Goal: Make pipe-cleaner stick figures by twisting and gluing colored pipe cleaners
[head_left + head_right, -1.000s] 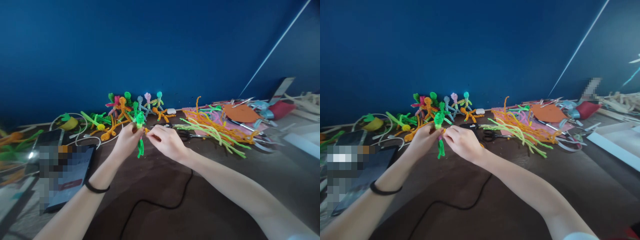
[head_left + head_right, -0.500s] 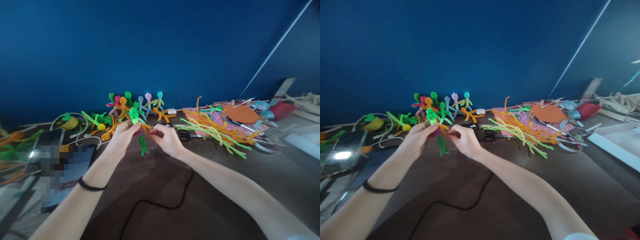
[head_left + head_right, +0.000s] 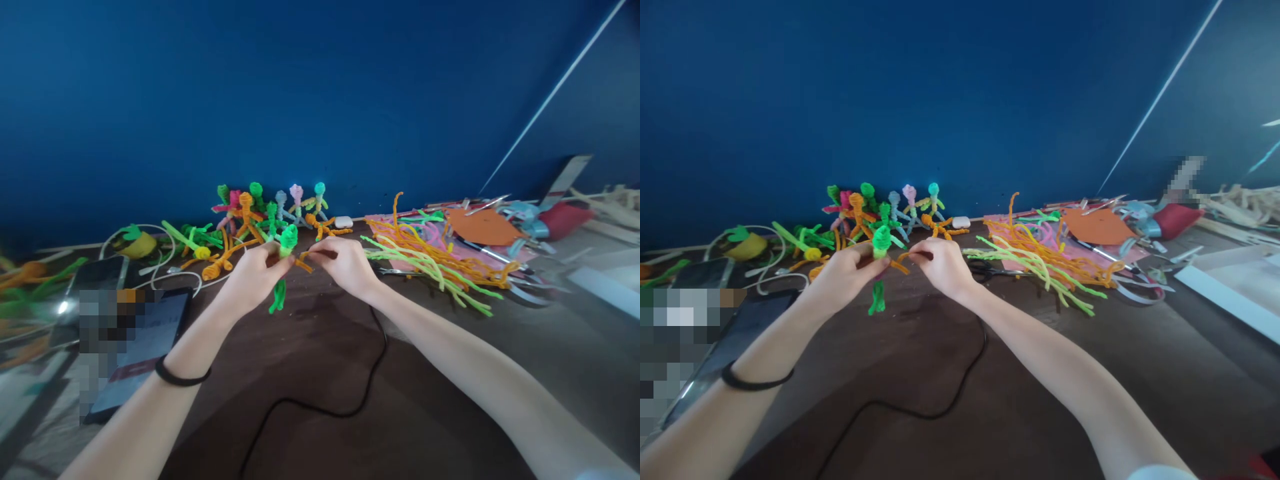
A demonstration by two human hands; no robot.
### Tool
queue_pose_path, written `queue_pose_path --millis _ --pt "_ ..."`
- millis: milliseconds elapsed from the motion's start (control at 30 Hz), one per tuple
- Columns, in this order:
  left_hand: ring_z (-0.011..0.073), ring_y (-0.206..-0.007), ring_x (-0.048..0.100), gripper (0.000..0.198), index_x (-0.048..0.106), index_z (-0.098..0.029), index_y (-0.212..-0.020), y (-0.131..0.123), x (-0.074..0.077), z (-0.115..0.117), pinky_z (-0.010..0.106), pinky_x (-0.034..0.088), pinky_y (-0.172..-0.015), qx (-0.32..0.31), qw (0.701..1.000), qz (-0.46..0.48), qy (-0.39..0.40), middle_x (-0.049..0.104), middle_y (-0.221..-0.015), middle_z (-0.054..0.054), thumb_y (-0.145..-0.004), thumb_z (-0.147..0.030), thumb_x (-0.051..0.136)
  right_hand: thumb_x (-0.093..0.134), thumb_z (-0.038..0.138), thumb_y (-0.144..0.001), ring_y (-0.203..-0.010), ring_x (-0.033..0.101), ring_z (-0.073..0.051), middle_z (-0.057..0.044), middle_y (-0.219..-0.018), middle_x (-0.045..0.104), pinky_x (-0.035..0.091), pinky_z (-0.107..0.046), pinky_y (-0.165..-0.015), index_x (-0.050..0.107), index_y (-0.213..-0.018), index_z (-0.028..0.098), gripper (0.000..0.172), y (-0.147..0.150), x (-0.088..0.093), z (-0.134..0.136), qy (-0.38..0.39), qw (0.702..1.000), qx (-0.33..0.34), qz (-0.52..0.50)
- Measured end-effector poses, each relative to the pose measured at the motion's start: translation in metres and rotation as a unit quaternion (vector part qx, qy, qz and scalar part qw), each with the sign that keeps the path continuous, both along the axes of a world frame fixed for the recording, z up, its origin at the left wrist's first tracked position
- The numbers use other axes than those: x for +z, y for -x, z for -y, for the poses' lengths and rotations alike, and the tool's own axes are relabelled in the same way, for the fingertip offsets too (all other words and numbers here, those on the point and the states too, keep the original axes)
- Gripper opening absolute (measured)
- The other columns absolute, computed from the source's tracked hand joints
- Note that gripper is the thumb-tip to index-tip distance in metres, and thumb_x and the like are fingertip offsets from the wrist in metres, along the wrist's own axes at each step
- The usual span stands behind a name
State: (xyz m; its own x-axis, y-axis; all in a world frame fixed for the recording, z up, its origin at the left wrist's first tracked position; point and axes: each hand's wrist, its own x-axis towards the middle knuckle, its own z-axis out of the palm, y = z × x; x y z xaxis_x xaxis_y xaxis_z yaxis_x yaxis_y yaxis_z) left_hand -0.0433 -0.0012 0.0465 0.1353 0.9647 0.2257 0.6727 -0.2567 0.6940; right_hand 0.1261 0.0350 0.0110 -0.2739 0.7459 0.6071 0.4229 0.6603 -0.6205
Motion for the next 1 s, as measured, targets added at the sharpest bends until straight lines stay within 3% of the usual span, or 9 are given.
queue_pose_path --millis 233,500,767,1000 --pt "0.012 -0.051 0.044 0.017 0.049 -0.018 -0.065 -0.001 -0.003 0.001 0.024 0.031 -0.05 0.052 0.994 -0.086 -0.047 0.05 -0.057 -0.002 -0.072 -0.033 0.048 0.057 0.016 -0.075 -0.059 0.055 -0.01 -0.001 -0.066 0.062 0.043 -0.021 -0.059 0.064 -0.07 0.014 0.009 0.002 0.012 0.012 -0.059 0.998 -0.016 0.005" --pt "0.0115 -0.05 0.042 0.026 0.037 -0.02 -0.054 -0.001 -0.003 -0.002 0.025 0.028 -0.049 0.108 0.99 -0.055 -0.075 0.047 -0.054 -0.002 -0.072 -0.035 0.049 0.052 0.021 -0.08 -0.061 0.053 -0.01 -0.003 -0.07 0.06 0.043 -0.021 -0.058 0.061 -0.075 0.015 0.013 0.01 0.014 0.027 -0.072 0.997 0.022 -0.002" --pt "0.0118 -0.051 0.043 0.024 0.047 -0.018 -0.055 -0.001 0.002 0.001 0.025 0.031 -0.05 0.1 0.993 0.055 -0.043 0.049 -0.053 -0.002 -0.072 -0.035 0.05 0.04 0.024 -0.088 -0.075 0.057 -0.012 -0.006 -0.085 0.062 0.045 -0.023 -0.067 0.062 -0.096 0.017 0.024 0.013 -0.004 0.028 -0.137 0.986 0.073 0.061" --pt "0.0127 -0.061 0.048 0.02 0.058 -0.016 -0.066 -0.001 0.0 -0.002 0.024 0.035 -0.056 0.043 0.976 0.215 0.009 0.055 -0.062 -0.001 -0.068 -0.036 0.058 0.042 0.023 -0.087 -0.07 0.057 -0.012 -0.006 -0.078 0.062 0.043 -0.021 -0.062 0.065 -0.091 0.016 0.025 0.008 -0.015 0.015 -0.138 0.982 0.057 0.115"
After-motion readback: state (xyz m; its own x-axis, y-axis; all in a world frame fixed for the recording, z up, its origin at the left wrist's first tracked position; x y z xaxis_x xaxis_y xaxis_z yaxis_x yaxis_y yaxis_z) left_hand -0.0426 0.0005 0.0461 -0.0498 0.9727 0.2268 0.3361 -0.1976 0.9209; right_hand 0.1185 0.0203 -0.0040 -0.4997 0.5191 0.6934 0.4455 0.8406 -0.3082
